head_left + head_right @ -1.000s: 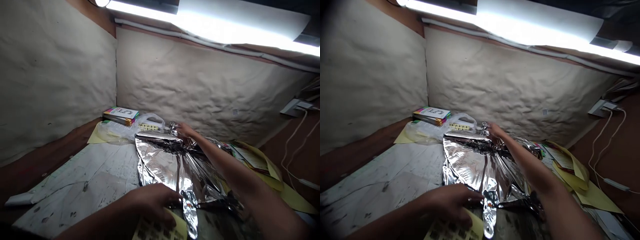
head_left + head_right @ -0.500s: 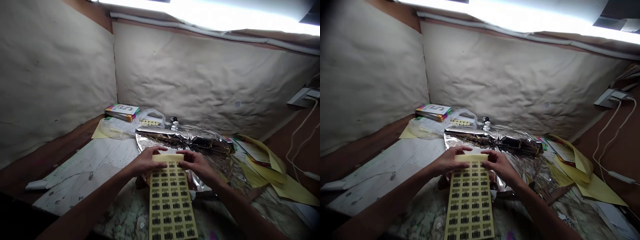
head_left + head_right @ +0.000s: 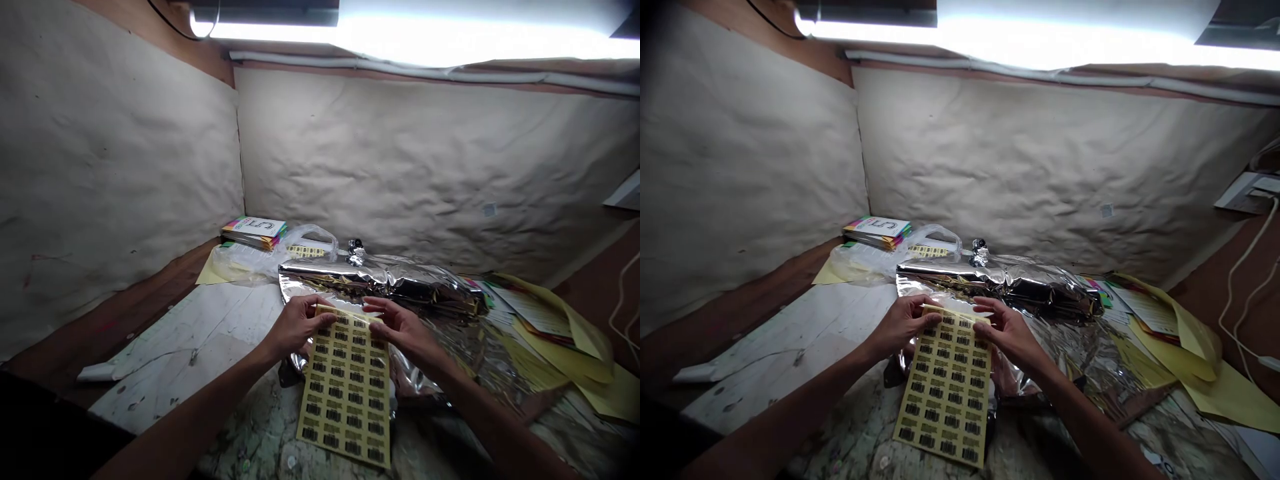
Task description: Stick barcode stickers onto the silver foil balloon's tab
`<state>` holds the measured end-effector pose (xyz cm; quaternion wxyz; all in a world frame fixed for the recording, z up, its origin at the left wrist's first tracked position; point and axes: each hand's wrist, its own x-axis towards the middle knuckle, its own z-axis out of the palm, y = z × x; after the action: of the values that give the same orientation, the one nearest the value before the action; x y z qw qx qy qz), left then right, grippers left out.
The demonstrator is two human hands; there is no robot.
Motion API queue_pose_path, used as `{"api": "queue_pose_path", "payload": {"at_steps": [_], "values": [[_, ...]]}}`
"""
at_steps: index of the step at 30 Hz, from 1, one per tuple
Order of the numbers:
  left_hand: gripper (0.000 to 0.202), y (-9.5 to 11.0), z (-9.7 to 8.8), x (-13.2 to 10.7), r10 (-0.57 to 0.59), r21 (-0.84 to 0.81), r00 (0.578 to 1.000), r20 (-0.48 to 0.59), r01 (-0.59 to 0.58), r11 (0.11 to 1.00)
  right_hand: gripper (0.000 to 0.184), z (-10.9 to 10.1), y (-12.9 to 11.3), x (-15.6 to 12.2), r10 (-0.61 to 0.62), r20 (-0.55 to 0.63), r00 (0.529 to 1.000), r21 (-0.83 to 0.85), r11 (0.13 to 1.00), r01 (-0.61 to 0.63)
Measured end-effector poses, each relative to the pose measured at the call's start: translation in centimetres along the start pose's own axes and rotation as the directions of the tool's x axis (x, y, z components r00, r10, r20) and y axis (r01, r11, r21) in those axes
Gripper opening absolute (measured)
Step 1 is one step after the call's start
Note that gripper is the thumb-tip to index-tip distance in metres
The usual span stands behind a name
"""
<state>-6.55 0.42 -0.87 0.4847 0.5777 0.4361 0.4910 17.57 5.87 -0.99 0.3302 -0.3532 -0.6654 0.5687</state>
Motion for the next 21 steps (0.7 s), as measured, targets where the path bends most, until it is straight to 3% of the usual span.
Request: {"api": "queue_pose_path", "payload": {"at_steps": [5, 9, 13, 21], "values": [[0.027, 0.0, 0.2, -0.2, 0.021, -0.021, 1.000, 0.023, -0.021, 1.000, 0.034, 1.0, 0.0, -0.4, -0.020, 0.065, 0.998, 0.014, 1.000, 0.019], [0.024, -0.1, 0.4, -0.4, 0.035, 0.035, 0.999, 0.011, -0.035, 0.999, 0.027, 1.8, -0.5, -0.6, -0.076, 0.017, 0.997, -0.165, 0.983, 0.078], [0.023, 0.2, 0.9, -0.9, 0.054, 0.095, 0.999, 0.001, -0.054, 0.994, 0.020, 2.8, -1.2, -1.1, -0.247, -0.028, 0.969, -0.405, 0.888, 0.215], [0.027, 0.2, 1.9, -1.5, 0.102, 0.139, 0.995, 0.009, -0.103, 0.985, 0.012, 4.3, -1.0, -1.9, -0.436, -0.044, 0.899, -0.588, 0.739, 0.329]]}}
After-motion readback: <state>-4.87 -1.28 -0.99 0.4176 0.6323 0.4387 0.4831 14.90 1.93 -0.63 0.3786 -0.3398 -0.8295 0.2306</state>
